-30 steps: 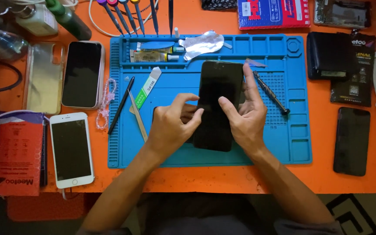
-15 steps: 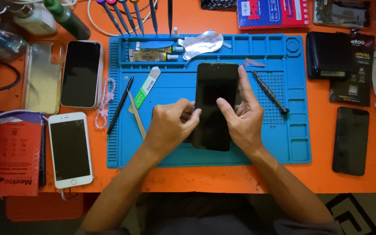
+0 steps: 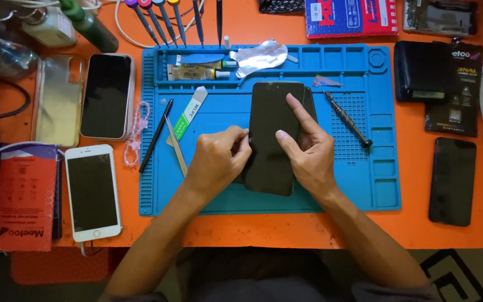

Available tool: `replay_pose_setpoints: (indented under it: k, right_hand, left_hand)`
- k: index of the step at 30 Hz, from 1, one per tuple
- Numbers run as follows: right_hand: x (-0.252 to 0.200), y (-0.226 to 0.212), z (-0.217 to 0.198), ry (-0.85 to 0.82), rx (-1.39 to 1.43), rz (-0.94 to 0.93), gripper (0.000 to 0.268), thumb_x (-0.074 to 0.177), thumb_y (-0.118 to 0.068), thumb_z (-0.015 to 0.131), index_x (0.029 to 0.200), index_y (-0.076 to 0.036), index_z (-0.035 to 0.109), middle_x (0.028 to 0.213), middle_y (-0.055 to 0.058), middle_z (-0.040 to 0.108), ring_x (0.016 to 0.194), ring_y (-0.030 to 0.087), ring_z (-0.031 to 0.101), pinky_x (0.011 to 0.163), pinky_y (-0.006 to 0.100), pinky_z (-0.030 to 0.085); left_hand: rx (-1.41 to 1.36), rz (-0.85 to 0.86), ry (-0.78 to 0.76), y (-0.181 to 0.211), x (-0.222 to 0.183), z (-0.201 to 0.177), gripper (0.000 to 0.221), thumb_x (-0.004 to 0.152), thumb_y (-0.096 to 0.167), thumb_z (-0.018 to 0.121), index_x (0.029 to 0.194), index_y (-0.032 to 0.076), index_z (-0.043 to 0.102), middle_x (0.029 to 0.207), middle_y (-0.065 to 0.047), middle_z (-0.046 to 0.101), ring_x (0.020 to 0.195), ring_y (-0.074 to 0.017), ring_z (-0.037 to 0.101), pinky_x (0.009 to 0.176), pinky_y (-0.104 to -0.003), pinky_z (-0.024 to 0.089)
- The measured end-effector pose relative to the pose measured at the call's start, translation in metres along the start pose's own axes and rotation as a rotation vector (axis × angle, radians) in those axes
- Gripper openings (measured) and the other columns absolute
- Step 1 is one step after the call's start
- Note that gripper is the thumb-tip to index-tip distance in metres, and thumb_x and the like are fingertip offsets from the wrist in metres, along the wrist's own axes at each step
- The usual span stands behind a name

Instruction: The person removes the back cover of a green smartphone, applies adhesive from a tube around the internal frame, and reattaches the back cover. The person then presses the edges to secure the cover and briefly connects the phone to a charging cable.

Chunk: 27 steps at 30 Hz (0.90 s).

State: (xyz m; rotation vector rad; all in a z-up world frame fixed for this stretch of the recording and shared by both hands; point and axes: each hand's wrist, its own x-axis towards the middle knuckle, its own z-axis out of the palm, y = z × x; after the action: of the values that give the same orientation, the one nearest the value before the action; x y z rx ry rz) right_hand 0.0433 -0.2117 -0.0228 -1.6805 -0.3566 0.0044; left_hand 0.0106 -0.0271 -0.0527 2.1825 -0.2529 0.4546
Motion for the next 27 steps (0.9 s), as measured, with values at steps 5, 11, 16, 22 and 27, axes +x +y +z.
replay_pose_setpoints:
  k: [5,11,16,22,27]
  right_hand:
    - [-0.001,0.001,-0.001,0.013,0.02,0.021,0.057,0.097,0.004,0.062,0.151,-0.007,0.049,0.136,0.02,0.065,0.114,0.023,0.067,0.09,0.038,0.062]
    - [0.001,0.008,-0.002,0.008,0.113,0.029,0.058,0.095,0.003,0.064,0.15,-0.006,0.05,0.134,0.018,0.065,0.115,0.02,0.065,0.093,0.038,0.061]
    - [0.005,0.009,-0.003,0.001,0.243,0.042,0.06,0.096,0.0,0.064,0.152,-0.006,0.044,0.127,0.016,0.066,0.114,0.019,0.064,0.097,0.038,0.06]
    - [0.003,0.008,0.003,0.038,0.406,0.078,0.062,0.097,0.0,0.061,0.155,-0.008,0.039,0.126,0.017,0.066,0.112,0.022,0.068,0.092,0.037,0.063]
    - [0.001,0.013,0.004,0.04,0.3,0.038,0.062,0.096,0.005,0.062,0.153,-0.006,0.04,0.127,0.018,0.066,0.117,0.023,0.066,0.101,0.04,0.059]
  left_hand:
    - [-0.001,-0.003,-0.015,0.008,0.004,0.0,0.01,0.091,0.003,0.073,0.095,-0.006,0.073,0.068,-0.019,0.072,0.055,-0.0243,0.072,0.042,-0.03,0.059]
    - [-0.182,-0.178,-0.02,0.008,0.006,-0.006,0.014,0.091,0.006,0.076,0.098,-0.004,0.069,0.075,-0.021,0.075,0.057,-0.0261,0.075,0.044,-0.033,0.061]
    - [-0.412,-0.31,-0.087,0.015,0.011,-0.017,0.004,0.096,-0.001,0.068,0.098,-0.003,0.07,0.077,-0.023,0.076,0.053,-0.0259,0.075,0.042,-0.033,0.063]
    - [-0.753,-0.572,-0.138,0.02,0.013,-0.015,0.019,0.094,0.006,0.071,0.11,-0.004,0.069,0.079,-0.024,0.073,0.061,-0.0217,0.073,0.053,-0.036,0.068]
    - [-0.289,-0.205,-0.058,0.004,0.005,-0.005,0.011,0.1,0.009,0.068,0.091,0.004,0.071,0.062,-0.011,0.071,0.044,-0.017,0.068,0.034,-0.026,0.053]
